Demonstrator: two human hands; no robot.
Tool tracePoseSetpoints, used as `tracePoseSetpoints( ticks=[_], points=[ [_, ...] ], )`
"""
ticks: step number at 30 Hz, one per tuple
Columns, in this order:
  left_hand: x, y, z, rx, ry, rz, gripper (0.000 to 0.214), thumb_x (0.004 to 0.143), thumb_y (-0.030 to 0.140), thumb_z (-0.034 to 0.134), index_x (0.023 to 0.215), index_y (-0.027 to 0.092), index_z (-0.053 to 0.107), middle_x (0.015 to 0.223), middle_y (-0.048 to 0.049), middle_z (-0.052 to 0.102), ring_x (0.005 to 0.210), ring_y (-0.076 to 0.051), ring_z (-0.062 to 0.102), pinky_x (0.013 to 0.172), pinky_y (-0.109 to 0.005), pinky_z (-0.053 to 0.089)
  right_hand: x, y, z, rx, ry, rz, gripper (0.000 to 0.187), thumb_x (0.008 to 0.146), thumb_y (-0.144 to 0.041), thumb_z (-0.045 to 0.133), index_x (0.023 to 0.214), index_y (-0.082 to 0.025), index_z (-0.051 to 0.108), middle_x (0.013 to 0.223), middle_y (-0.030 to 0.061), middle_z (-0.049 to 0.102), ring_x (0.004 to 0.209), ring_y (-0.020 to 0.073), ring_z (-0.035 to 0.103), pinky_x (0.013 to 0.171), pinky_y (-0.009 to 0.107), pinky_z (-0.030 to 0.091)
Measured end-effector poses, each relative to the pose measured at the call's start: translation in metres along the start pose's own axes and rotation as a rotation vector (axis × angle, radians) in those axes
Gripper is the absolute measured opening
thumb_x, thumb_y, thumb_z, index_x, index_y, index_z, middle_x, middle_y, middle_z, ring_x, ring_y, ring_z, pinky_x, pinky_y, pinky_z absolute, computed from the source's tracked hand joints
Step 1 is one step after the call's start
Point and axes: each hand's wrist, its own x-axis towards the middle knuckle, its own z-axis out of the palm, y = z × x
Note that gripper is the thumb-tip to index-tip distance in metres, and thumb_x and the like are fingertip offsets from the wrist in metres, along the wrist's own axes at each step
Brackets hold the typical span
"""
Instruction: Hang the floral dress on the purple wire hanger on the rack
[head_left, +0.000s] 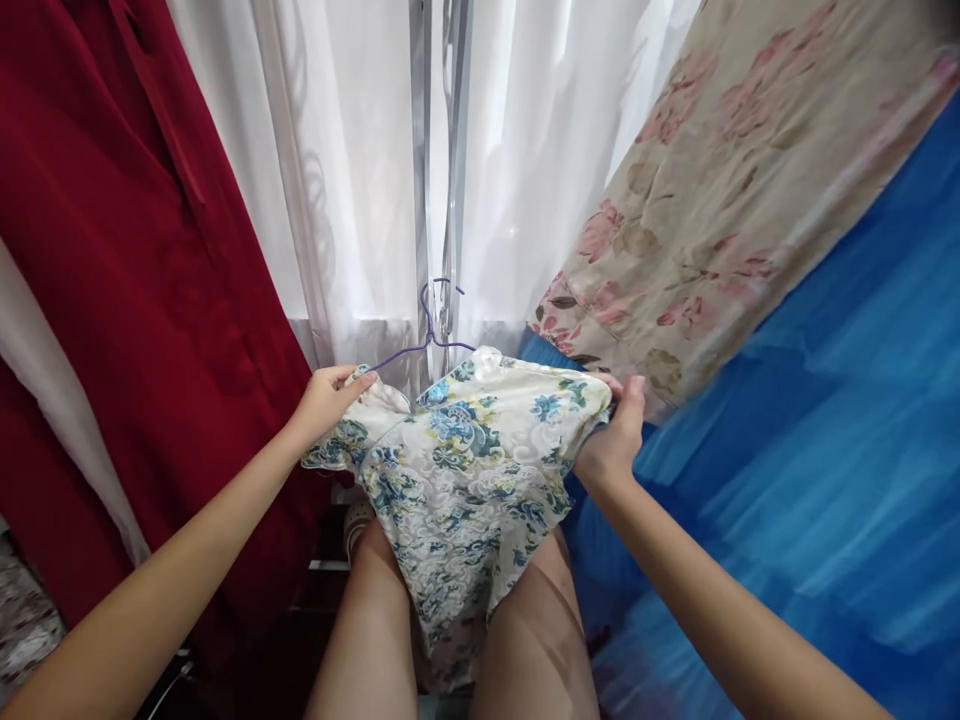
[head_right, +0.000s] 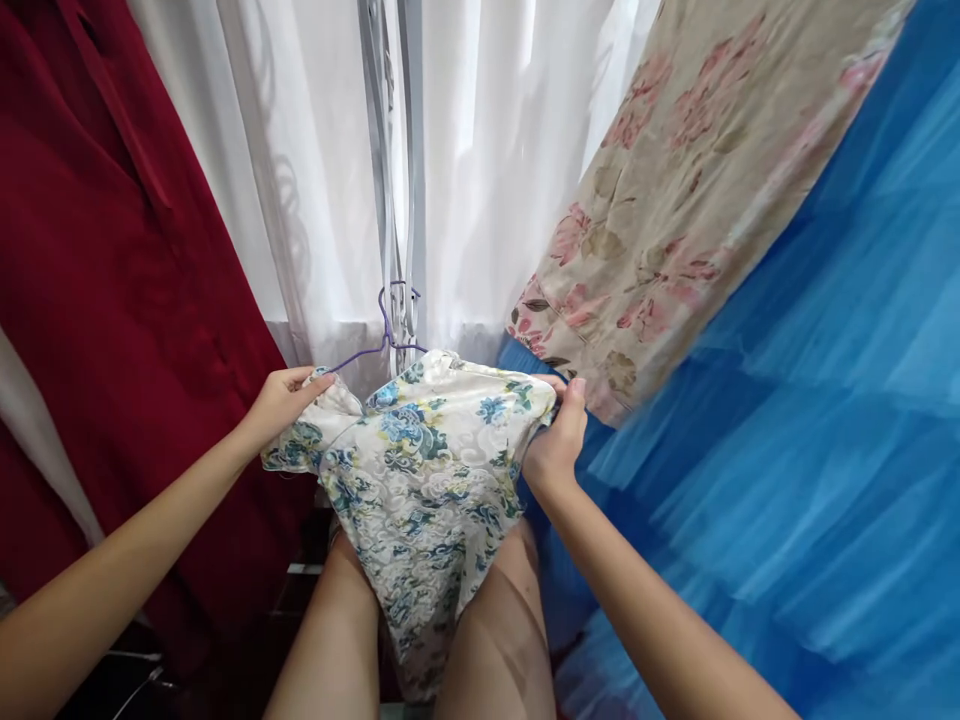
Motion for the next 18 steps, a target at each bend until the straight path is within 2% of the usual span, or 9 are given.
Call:
tracePoseSetpoints(
  ticks=[2, 3, 5, 7, 10, 13, 15, 17, 18],
  points=[
    [0.002, 0.0, -0.003, 0.176, 0.047, 0.054, 0.041, 0.086, 0.052, 0.06, 0.067, 0.016, 0.056, 0.061, 0.0016, 0.047, 0.059, -0.012, 0.041, 0.053, -0.023, 0.029, -0.001, -0.019, 0.01, 0.012, 0.346, -0.073, 0.067, 0.085, -0.079, 0.03, 0.09, -0.022, 0.065, 0.076, 0.0076, 0.06, 0.078, 0.0258, 0.059, 0.063, 0.034, 0.042],
    [0.002, 0.002, -0.005, 0.276, 0.071, 0.087, 0.042, 0.088, 0.051, 0.058, 0.065, 0.016, 0.054, 0.06, 0.0021, 0.044, 0.059, -0.012, 0.04, 0.053, -0.023, 0.028, 0.001, -0.028, 0.015, 0.028, 0.432, -0.099, 0.059, 0.087, -0.074, 0.035, 0.089, -0.022, 0.064, 0.074, 0.0057, 0.057, 0.073, 0.0225, 0.055, 0.061, 0.032, 0.04],
    [0.003, 0.007, -0.012, 0.441, 0.126, 0.142, 0.039, 0.091, 0.048, 0.054, 0.067, 0.017, 0.054, 0.061, 0.0022, 0.045, 0.06, -0.013, 0.041, 0.056, -0.024, 0.029, 0.013, -0.043, 0.027, 0.059, 0.424, -0.103, 0.045, 0.089, -0.064, 0.045, 0.089, -0.022, 0.061, 0.068, 0.0012, 0.049, 0.061, 0.017, 0.046, 0.056, 0.03, 0.034],
    [0.003, 0.011, -0.019, 0.519, 0.168, 0.181, 0.03, 0.092, 0.044, 0.052, 0.078, 0.018, 0.06, 0.067, 0.0011, 0.054, 0.065, -0.015, 0.048, 0.061, -0.025, 0.032, 0.029, -0.054, 0.039, 0.085, 0.373, -0.092, 0.037, 0.09, -0.057, 0.048, 0.09, -0.022, 0.059, 0.065, -0.0013, 0.044, 0.056, 0.0149, 0.039, 0.055, 0.029, 0.032],
    [0.003, 0.01, -0.027, 0.52, 0.226, 0.189, 0.026, 0.092, 0.042, 0.051, 0.096, 0.02, 0.063, 0.082, -0.0012, 0.064, 0.075, -0.017, 0.056, 0.068, -0.025, 0.036, 0.038, -0.068, 0.061, 0.072, 0.292, -0.127, 0.031, 0.093, -0.051, 0.046, 0.092, -0.022, 0.057, 0.074, 0.0009, 0.049, 0.063, 0.0155, 0.044, 0.06, 0.028, 0.037],
    [-0.002, -0.003, -0.028, 0.423, 0.258, 0.115, 0.03, 0.093, 0.046, 0.048, 0.084, 0.02, 0.059, 0.069, 0.0005, 0.057, 0.066, -0.016, 0.051, 0.064, -0.024, 0.035, 0.004, -0.082, 0.08, -0.001, 0.053, -0.212, 0.031, 0.097, -0.05, 0.042, 0.108, -0.024, 0.055, 0.079, 0.0022, 0.053, 0.064, 0.017, 0.047, 0.06, 0.03, 0.039],
    [-0.01, -0.014, -0.024, 0.268, 0.283, 0.069, 0.032, 0.093, 0.047, 0.047, 0.076, 0.02, 0.054, 0.064, 0.0013, 0.05, 0.063, -0.015, 0.046, 0.062, -0.025, 0.034, -0.035, -0.087, 0.084, -0.064, -0.261, -0.298, 0.041, 0.098, -0.053, 0.041, 0.127, -0.026, 0.048, 0.071, -0.0001, 0.051, 0.057, 0.0181, 0.046, 0.056, 0.031, 0.039],
    [-0.021, -0.02, -0.013, 0.09, 0.312, 0.06, 0.036, 0.094, 0.049, 0.044, 0.073, 0.02, 0.05, 0.066, 0.0003, 0.05, 0.063, -0.015, 0.046, 0.061, -0.025, 0.036, -0.072, -0.085, 0.08, -0.087, -0.667, -0.582, 0.057, 0.091, -0.057, 0.051, 0.137, -0.025, 0.042, 0.076, 0.0024, 0.059, 0.063, 0.021, 0.056, 0.061, 0.034, 0.044],
    [-0.027, -0.019, -0.006, -0.019, 0.327, 0.069, 0.038, 0.095, 0.05, 0.041, 0.071, 0.02, 0.049, 0.067, -0.0006, 0.05, 0.064, -0.015, 0.047, 0.062, -0.026, 0.038, -0.086, -0.082, 0.076, -0.088, -0.731, -0.708, 0.061, 0.088, -0.056, 0.056, 0.139, -0.026, 0.04, 0.081, 0.0042, 0.062, 0.066, 0.0224, 0.059, 0.063, 0.035, 0.046]
  ],
)
